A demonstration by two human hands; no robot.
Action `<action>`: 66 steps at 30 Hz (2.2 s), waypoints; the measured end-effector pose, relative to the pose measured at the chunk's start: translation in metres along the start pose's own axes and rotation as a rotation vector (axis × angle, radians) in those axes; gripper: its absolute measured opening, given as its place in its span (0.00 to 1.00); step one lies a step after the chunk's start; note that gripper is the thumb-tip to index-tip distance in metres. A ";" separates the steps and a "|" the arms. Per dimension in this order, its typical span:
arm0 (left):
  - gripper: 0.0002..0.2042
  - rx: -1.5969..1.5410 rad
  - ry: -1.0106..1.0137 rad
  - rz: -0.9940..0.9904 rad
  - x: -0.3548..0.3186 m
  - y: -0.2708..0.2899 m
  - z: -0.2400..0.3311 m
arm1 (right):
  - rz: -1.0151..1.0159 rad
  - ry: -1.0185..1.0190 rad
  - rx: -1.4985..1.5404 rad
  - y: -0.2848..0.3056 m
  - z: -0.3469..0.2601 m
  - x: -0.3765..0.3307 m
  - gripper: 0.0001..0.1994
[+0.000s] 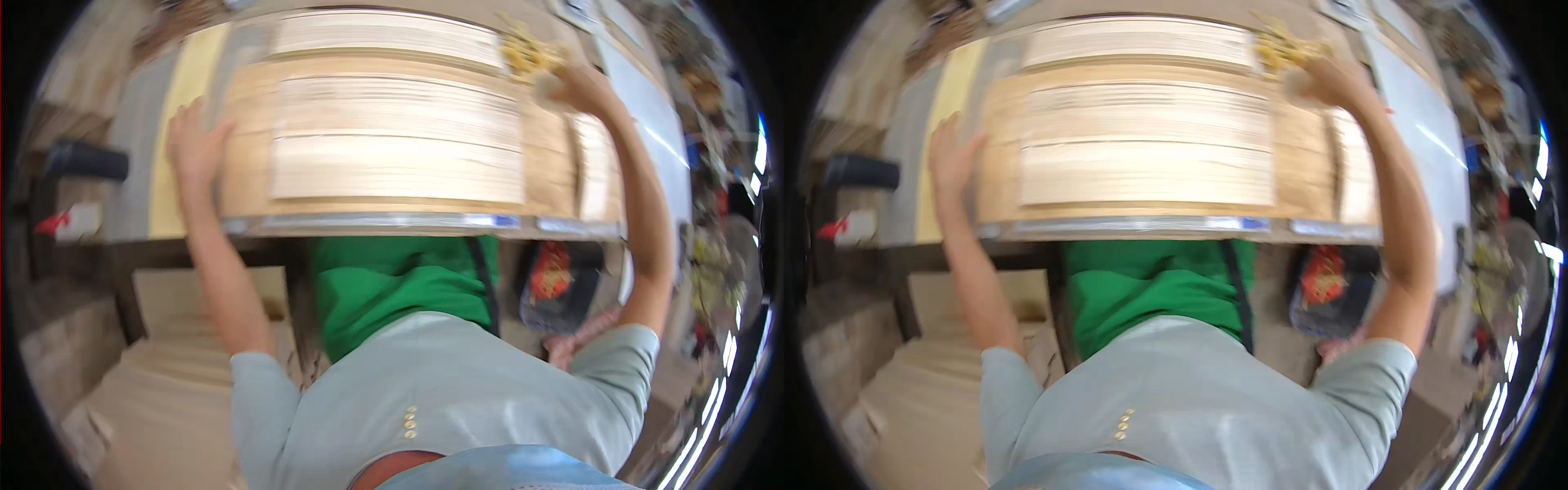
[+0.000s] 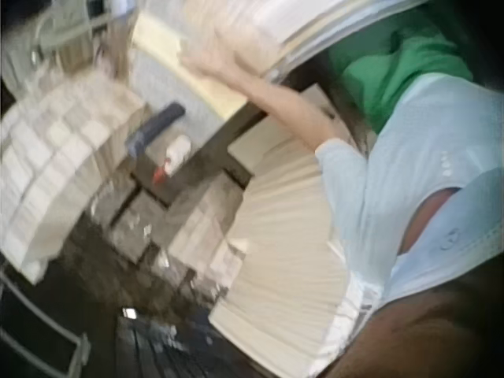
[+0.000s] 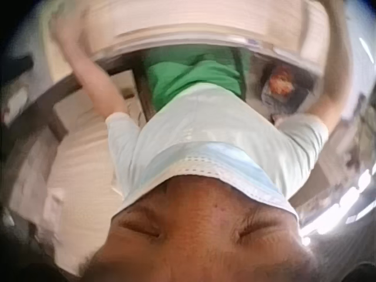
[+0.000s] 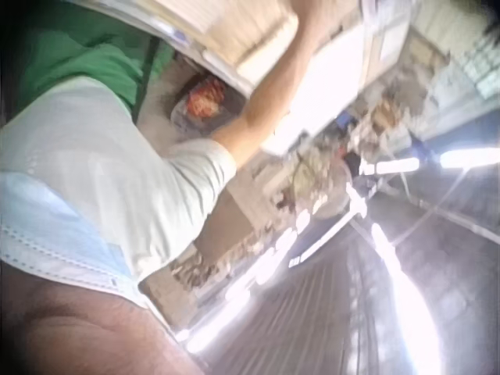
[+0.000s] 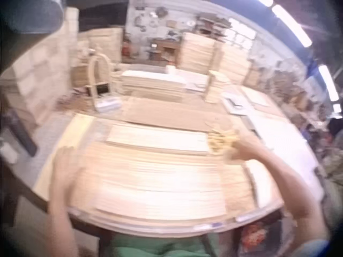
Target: The recorder is assembling and gluing wooden box components in a factory setting.
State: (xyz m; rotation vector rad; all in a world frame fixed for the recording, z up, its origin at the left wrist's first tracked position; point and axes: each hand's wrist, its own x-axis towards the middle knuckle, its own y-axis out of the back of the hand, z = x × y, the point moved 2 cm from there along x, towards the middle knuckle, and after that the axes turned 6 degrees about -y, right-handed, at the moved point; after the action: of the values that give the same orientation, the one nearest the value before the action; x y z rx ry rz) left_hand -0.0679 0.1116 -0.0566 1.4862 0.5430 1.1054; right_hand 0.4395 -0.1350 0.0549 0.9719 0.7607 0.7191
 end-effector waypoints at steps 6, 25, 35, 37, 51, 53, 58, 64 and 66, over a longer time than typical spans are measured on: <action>0.45 0.009 0.232 -0.196 -0.006 0.004 -0.025 | -0.080 0.032 -0.156 -0.037 -0.008 -0.003 0.13; 0.38 -0.039 -0.048 0.239 0.001 0.066 0.008 | 0.403 0.164 1.063 -0.020 -0.045 -0.111 0.12; 0.40 -0.199 -0.852 -0.025 -0.047 0.110 0.214 | 0.324 0.114 1.567 -0.054 -0.026 -0.128 0.09; 0.40 -0.240 -0.866 -0.048 -0.051 0.109 0.216 | 0.222 0.162 1.633 -0.070 -0.020 -0.129 0.10; 0.12 -1.137 -0.038 -0.153 -0.036 0.044 0.099 | 0.266 0.040 1.795 -0.143 -0.035 -0.110 0.09; 0.12 -1.150 -0.037 -0.161 -0.036 0.038 0.094 | 0.262 0.034 1.827 -0.140 -0.036 -0.108 0.10; 0.11 -1.140 -0.048 -0.173 -0.035 0.038 0.091 | 0.263 0.076 1.791 -0.134 -0.037 -0.103 0.08; 0.10 -1.082 -0.011 -0.199 -0.035 0.041 0.086 | 0.289 0.021 1.427 -0.145 -0.034 -0.102 0.08; 0.11 -0.998 -0.042 -0.214 -0.025 0.042 0.090 | 0.271 0.044 1.457 -0.136 -0.033 -0.107 0.08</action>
State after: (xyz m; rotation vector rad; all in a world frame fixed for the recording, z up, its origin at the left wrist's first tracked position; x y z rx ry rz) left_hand -0.0122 0.0350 -0.0169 0.5598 0.0642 0.9476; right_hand 0.3800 -0.2588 -0.0549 2.4041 1.2102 0.3164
